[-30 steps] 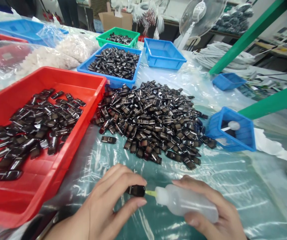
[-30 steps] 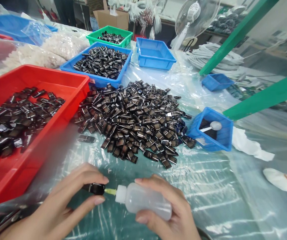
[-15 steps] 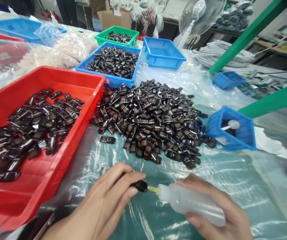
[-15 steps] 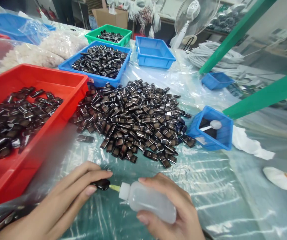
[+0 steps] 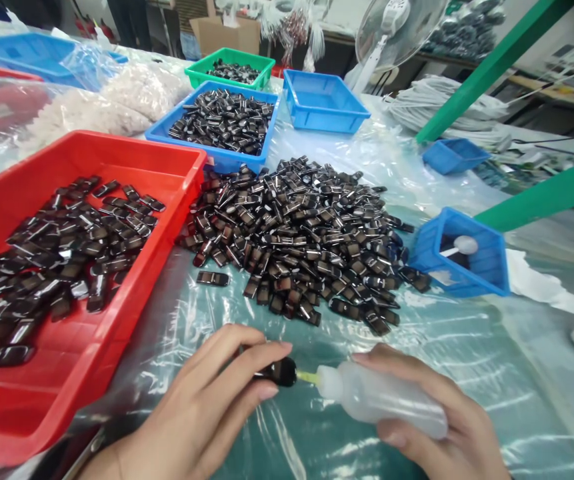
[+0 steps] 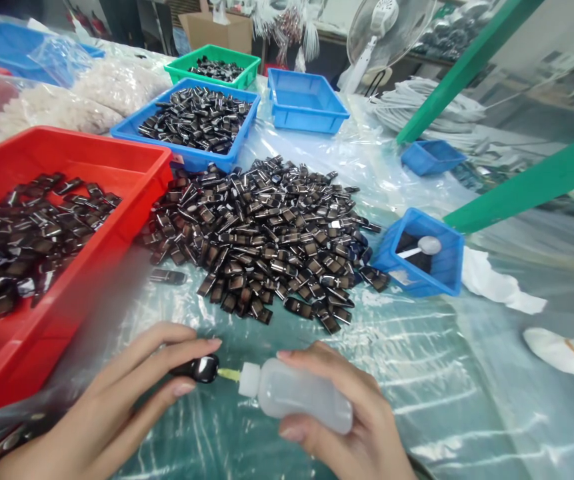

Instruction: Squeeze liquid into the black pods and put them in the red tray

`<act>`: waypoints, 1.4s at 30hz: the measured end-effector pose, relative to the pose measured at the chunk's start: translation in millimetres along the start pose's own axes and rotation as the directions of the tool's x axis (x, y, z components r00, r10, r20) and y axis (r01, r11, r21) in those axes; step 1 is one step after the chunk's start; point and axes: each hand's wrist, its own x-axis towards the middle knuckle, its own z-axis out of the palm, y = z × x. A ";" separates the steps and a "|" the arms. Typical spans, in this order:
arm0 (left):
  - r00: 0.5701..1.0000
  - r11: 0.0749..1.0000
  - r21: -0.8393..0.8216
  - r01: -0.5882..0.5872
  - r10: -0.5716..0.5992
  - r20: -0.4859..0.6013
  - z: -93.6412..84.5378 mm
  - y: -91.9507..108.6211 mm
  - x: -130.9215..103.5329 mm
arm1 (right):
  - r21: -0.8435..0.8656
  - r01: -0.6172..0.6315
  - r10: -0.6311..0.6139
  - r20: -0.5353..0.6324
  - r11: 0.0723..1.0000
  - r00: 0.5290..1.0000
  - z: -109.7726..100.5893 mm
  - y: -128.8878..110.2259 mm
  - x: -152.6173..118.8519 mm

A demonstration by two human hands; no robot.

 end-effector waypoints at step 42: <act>0.967 0.993 0.026 0.114 -0.105 -0.232 2.1 -10.1 3.9 | 0.022 -0.068 0.071 -0.200 0.997 0.977 13.0 32.4 -1.3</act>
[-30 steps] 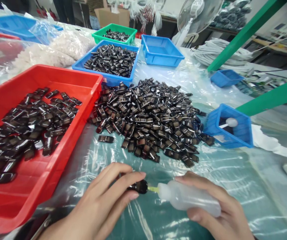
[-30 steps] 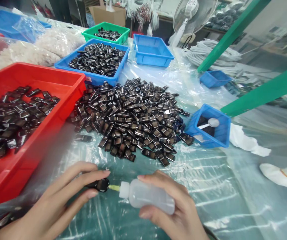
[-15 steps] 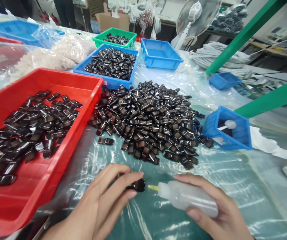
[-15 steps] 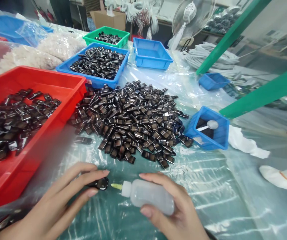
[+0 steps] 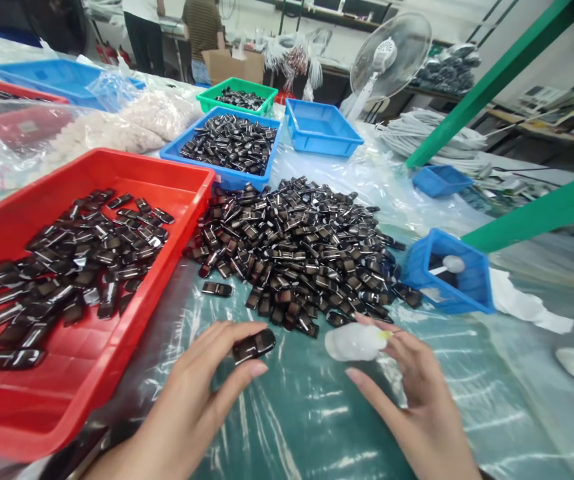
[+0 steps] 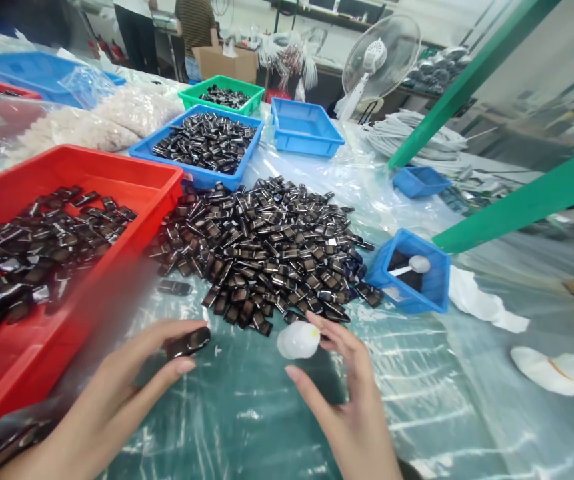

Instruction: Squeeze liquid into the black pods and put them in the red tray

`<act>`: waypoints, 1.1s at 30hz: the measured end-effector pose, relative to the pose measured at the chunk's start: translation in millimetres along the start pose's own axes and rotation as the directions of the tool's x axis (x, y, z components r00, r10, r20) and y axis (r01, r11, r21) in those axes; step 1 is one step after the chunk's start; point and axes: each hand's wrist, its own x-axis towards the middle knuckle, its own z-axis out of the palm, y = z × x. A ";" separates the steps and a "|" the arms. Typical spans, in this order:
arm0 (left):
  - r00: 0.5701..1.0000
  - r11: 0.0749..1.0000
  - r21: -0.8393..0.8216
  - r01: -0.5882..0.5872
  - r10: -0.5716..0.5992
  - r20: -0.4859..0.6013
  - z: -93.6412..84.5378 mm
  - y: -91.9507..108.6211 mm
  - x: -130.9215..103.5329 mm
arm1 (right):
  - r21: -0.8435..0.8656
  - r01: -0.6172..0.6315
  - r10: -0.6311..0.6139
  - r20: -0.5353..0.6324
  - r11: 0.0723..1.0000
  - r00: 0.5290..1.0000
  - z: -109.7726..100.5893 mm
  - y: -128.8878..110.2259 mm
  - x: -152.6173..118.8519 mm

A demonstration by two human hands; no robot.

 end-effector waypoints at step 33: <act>0.952 0.952 -0.036 -0.304 0.305 0.027 0.5 0.6 -1.7 | 0.375 -0.361 0.065 0.611 0.854 0.789 39.0 -59.9 17.5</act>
